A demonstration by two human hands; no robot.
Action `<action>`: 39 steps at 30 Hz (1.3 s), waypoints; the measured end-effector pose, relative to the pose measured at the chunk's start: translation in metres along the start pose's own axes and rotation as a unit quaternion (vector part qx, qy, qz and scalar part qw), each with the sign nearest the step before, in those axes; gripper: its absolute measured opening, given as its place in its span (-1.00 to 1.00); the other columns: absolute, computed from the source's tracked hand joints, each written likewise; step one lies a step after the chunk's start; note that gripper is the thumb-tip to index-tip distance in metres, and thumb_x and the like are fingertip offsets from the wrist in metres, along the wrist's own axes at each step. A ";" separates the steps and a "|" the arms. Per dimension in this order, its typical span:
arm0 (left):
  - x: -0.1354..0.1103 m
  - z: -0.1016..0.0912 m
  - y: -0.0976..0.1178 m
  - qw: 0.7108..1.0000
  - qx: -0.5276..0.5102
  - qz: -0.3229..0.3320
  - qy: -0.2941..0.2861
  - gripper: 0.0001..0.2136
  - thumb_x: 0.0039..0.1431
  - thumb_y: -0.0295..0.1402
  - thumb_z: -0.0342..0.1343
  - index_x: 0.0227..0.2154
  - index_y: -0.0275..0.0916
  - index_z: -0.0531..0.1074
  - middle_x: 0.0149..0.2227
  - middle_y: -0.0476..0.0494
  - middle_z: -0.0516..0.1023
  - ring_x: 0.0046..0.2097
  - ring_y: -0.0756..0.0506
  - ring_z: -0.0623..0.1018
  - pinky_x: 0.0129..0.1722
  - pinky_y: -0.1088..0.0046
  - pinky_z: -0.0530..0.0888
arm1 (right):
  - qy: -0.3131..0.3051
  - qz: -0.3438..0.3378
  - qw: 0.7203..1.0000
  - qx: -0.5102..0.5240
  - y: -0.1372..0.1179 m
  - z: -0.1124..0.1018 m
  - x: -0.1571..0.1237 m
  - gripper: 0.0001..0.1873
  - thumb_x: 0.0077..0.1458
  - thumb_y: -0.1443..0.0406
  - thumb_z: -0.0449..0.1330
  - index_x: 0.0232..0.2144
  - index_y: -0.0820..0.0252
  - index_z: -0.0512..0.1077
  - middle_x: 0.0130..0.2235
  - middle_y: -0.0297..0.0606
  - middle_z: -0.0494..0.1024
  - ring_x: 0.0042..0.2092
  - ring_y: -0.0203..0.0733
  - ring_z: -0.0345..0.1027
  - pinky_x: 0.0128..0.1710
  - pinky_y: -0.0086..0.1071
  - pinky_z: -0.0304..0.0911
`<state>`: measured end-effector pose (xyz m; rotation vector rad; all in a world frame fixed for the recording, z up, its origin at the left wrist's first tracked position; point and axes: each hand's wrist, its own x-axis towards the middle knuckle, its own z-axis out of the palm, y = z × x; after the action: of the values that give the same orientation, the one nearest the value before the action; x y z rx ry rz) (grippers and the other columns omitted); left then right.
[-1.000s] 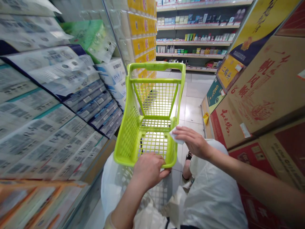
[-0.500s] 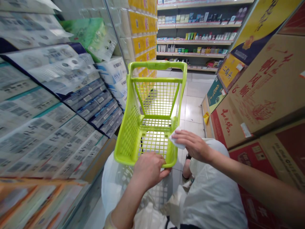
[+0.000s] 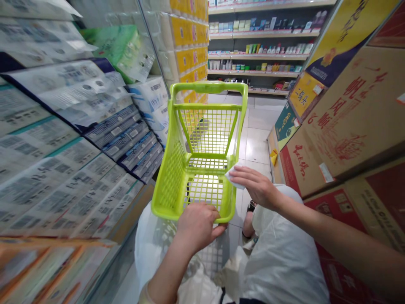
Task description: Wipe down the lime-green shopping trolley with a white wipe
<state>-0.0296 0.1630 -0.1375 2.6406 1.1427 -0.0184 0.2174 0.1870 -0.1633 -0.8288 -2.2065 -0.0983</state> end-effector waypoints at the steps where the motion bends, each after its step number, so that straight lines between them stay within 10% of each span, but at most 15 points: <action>1: 0.000 0.000 0.000 1.000 -0.001 0.002 0.002 -0.81 0.14 -0.16 0.21 -0.38 -0.15 0.60 -0.33 -0.09 0.65 -0.21 -0.15 0.55 -0.23 0.37 0.39 | 0.014 0.020 1.000 0.000 0.000 0.002 0.002 -0.61 0.31 0.48 -0.06 0.06 0.18 0.42 0.05 -0.10 0.59 0.26 -0.20 0.28 0.21 -0.14 0.31; 9: 0.000 -0.001 0.000 1.000 0.005 -0.008 -0.012 -0.79 0.11 -0.15 0.22 -0.39 -0.19 0.59 -0.34 -0.12 0.65 -0.21 -0.19 0.57 -0.24 0.34 0.39 | -0.083 -0.150 0.983 0.069 -0.049 0.006 -0.011 -0.63 0.38 0.32 -0.11 -0.06 0.30 0.48 0.03 -0.10 0.60 0.26 -0.16 0.28 0.27 -0.19 0.22; 16: 0.000 0.001 0.000 1.000 -0.005 0.006 0.011 -0.81 0.12 -0.16 0.22 -0.39 -0.16 0.59 -0.34 -0.10 0.65 -0.23 -0.14 0.56 -0.24 0.37 0.38 | 0.017 0.009 1.000 -0.023 -0.006 0.003 0.002 -0.64 0.32 0.44 -0.06 0.02 0.16 0.45 0.01 -0.13 0.62 0.22 -0.19 0.33 0.18 -0.16 0.33; 22: -0.002 -0.001 0.000 1.000 -0.002 -0.008 0.001 -0.79 0.13 -0.14 0.21 -0.39 -0.17 0.59 -0.34 -0.10 0.65 -0.21 -0.17 0.57 -0.23 0.34 0.39 | -0.080 -0.121 0.988 0.054 -0.040 0.003 -0.014 -0.61 0.39 0.29 -0.13 -0.04 0.27 0.47 0.03 -0.14 0.60 0.28 -0.14 0.25 0.27 -0.16 0.22; 29: 0.000 0.000 -0.001 1.000 -0.003 0.016 0.009 -0.80 0.13 -0.16 0.21 -0.41 -0.16 0.59 -0.33 -0.09 0.65 -0.24 -0.13 0.56 -0.25 0.38 0.38 | 0.006 0.005 1.000 -0.024 0.000 0.000 0.006 -0.63 0.30 0.46 -0.04 0.02 0.15 0.45 0.01 -0.16 0.61 0.23 -0.20 0.33 0.19 -0.17 0.34; 35: -0.001 -0.001 -0.002 1.000 0.004 -0.001 -0.010 -0.77 0.16 -0.13 0.18 -0.40 -0.17 0.59 -0.34 -0.09 0.65 -0.21 -0.18 0.56 -0.22 0.32 0.40 | -0.103 -0.111 0.987 0.050 -0.041 0.000 -0.004 -0.64 0.38 0.32 -0.11 -0.03 0.25 0.46 0.00 -0.12 0.61 0.26 -0.18 0.27 0.26 -0.19 0.23; 39: -0.001 -0.002 -0.002 1.000 0.004 0.005 -0.013 -0.77 0.16 -0.13 0.18 -0.40 -0.17 0.59 -0.32 -0.10 0.66 -0.21 -0.18 0.57 -0.22 0.32 0.40 | -0.086 -0.095 0.992 0.018 -0.021 -0.005 0.002 -0.67 0.36 0.37 -0.08 -0.02 0.23 0.46 0.01 -0.14 0.61 0.23 -0.17 0.33 0.23 -0.17 0.28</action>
<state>-0.0320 0.1634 -0.1361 2.6450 1.1221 -0.0546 0.2068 0.1698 -0.1549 -0.6248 -2.4393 -0.0814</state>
